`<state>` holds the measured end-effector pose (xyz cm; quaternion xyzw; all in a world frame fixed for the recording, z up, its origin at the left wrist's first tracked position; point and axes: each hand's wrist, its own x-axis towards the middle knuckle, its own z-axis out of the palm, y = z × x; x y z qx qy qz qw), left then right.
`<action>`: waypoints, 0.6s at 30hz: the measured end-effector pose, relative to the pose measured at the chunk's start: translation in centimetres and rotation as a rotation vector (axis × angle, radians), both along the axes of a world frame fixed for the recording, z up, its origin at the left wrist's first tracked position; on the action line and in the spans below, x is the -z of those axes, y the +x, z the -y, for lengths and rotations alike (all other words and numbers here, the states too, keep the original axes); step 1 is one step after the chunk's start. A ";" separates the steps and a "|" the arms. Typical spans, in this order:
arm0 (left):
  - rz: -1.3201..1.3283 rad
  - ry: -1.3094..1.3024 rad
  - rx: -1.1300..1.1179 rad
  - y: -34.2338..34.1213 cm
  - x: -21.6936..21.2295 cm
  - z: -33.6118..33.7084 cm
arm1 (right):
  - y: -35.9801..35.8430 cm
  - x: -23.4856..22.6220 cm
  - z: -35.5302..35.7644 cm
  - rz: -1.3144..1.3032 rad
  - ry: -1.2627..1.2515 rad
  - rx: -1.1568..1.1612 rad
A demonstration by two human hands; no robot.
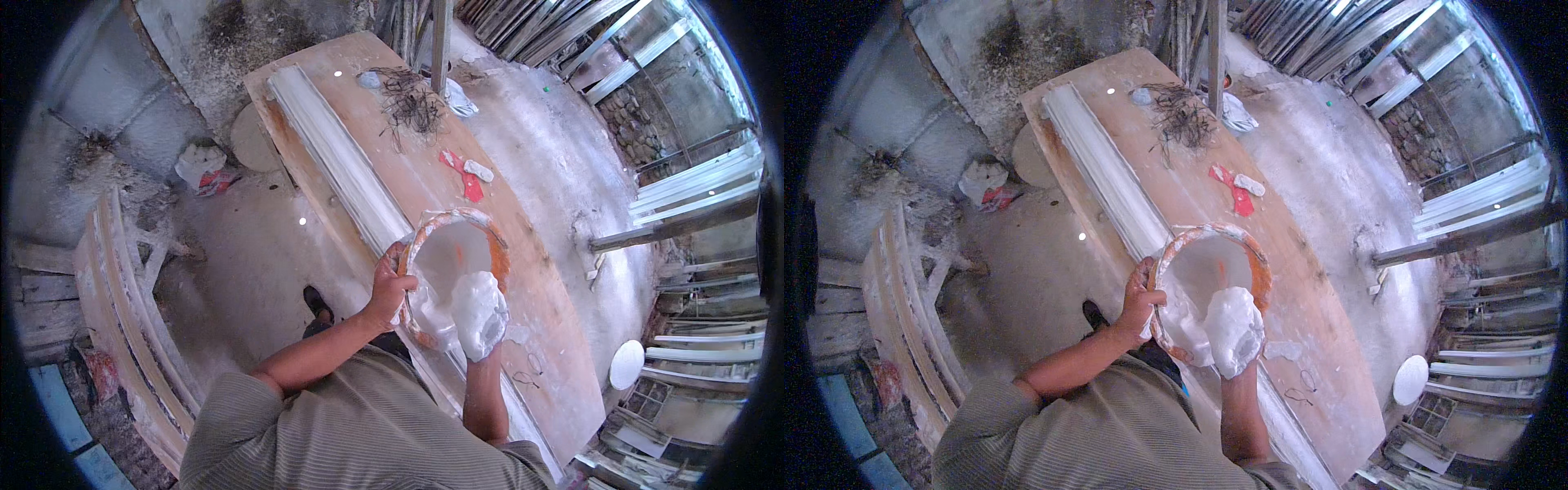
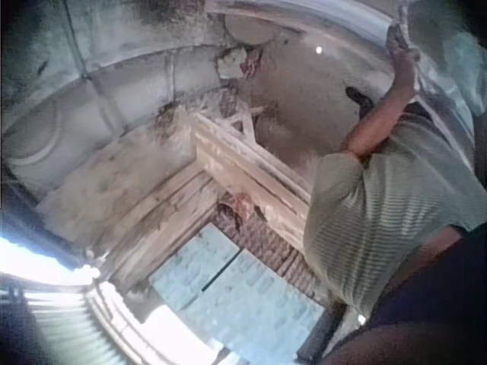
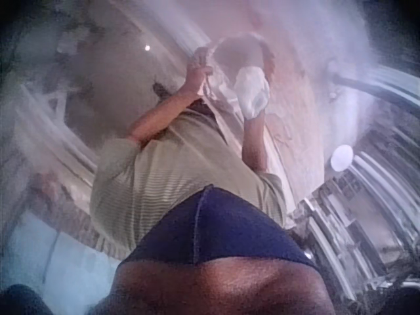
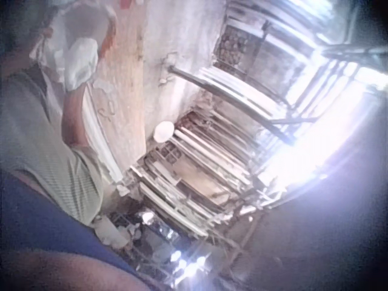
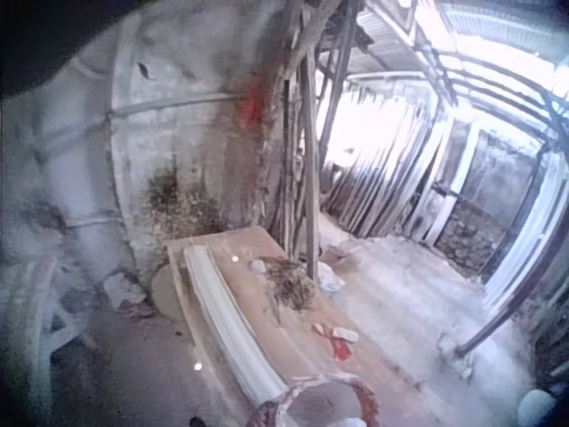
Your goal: The person applies a white paste to a long wooden beam using their hands. They repeatedly scoop the paste from a bucket and smooth it along the beam's surface.
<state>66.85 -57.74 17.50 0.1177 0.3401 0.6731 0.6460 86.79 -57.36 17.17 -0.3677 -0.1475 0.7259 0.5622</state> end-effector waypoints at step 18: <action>0.167 0.018 -0.165 -21.4 1.6 -3.6 | -13.8 0.7 -6.8 1.605 0.547 -0.206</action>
